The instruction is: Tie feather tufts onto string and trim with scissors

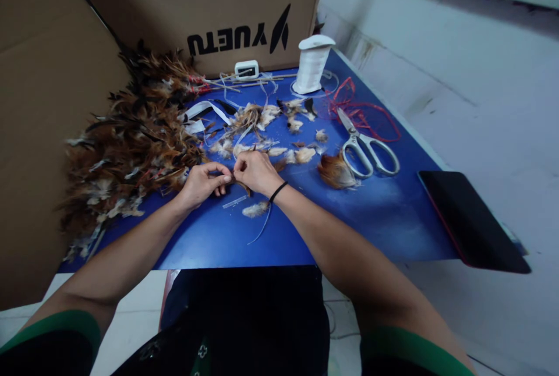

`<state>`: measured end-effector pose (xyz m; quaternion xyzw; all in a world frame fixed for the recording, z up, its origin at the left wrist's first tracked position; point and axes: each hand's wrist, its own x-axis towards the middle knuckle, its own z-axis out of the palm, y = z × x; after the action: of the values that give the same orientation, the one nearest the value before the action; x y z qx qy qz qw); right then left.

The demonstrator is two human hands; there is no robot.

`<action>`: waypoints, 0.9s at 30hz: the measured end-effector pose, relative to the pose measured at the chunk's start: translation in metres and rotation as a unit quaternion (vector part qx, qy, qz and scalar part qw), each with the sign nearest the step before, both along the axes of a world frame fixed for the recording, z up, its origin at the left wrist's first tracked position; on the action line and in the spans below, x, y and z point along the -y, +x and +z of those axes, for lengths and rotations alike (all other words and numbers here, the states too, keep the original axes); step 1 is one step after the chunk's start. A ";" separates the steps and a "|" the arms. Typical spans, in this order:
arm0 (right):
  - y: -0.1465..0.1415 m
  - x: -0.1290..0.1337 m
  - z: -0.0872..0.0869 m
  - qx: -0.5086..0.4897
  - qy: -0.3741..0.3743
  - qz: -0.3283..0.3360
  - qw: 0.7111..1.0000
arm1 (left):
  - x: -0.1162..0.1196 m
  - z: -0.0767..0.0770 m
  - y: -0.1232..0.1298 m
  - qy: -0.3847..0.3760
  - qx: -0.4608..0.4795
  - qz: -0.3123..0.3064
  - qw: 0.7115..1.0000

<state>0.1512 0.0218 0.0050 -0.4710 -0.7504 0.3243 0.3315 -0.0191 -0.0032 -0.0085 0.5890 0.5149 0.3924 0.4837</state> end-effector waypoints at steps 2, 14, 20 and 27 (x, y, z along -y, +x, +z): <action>0.000 0.000 0.000 0.001 -0.006 0.002 1.000 | 0.000 0.001 0.000 -0.007 0.006 0.001 1.000; 0.002 -0.001 0.000 0.001 -0.039 0.006 0.999 | 0.000 0.003 -0.002 0.005 0.020 -0.020 1.000; 0.002 -0.002 0.001 -0.003 -0.041 0.012 0.999 | 0.000 0.004 -0.002 0.008 0.019 -0.041 0.999; 0.003 -0.004 0.000 -0.006 -0.056 0.032 0.998 | -0.002 0.003 0.000 0.014 -0.035 -0.027 0.999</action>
<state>0.1545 0.0262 0.0047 -0.4628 -0.7438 0.3786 0.2987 -0.0186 -0.0017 -0.0051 0.6223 0.5100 0.3659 0.4677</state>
